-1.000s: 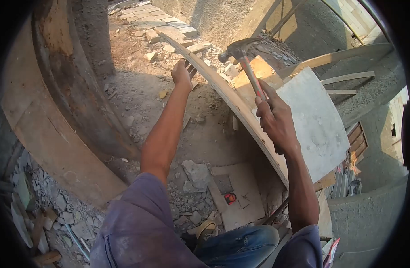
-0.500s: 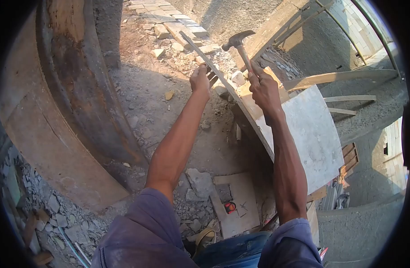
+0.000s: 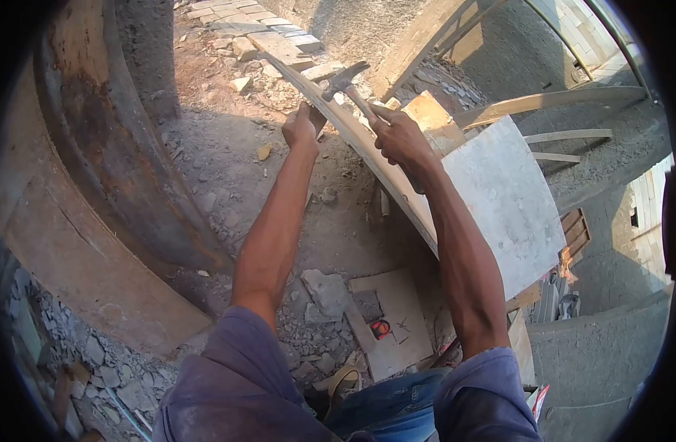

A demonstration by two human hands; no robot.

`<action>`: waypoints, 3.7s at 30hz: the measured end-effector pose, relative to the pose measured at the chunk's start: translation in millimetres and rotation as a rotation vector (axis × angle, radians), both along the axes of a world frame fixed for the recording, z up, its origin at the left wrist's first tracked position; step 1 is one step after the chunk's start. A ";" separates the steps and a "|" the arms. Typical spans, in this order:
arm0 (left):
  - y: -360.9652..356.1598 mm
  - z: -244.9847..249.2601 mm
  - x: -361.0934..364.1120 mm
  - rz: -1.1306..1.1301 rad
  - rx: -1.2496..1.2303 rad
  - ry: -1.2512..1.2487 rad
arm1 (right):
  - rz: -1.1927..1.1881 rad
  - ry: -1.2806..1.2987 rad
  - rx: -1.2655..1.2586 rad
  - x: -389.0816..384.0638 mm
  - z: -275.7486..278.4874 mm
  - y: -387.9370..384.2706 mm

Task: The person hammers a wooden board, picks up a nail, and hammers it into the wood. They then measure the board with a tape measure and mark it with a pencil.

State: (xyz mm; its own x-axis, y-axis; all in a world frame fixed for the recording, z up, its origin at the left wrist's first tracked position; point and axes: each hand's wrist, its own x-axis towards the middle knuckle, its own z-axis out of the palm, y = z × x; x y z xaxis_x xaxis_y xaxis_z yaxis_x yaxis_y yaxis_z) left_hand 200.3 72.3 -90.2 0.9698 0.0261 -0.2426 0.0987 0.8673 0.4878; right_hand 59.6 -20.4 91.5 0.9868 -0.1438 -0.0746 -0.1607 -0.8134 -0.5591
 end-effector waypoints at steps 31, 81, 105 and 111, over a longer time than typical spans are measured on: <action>-150.6 -153.8 -389.7 -1.792 1.335 -0.941 | -0.862 -0.623 0.433 -410.7 11.5 -62.8; -205.0 139.3 -454.7 -0.874 1.463 -2.131 | -0.899 0.239 -0.745 -687.1 -13.0 -455.5; -202.7 140.5 -453.3 -0.884 1.448 -2.137 | -0.798 0.620 -0.656 -662.8 -20.0 -430.1; -203.3 139.0 -455.0 -0.872 1.469 -2.131 | -1.065 0.151 -0.791 -662.3 -6.3 -451.6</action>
State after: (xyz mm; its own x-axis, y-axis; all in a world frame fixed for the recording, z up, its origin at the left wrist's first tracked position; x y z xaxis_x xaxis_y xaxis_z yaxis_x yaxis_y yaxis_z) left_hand -254.7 -131.0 48.8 -0.2138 -0.9609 0.1759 -0.9354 0.2533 0.2467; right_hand -602.6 -472.0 85.2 0.3567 -0.8888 0.2878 -0.9338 -0.3484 0.0816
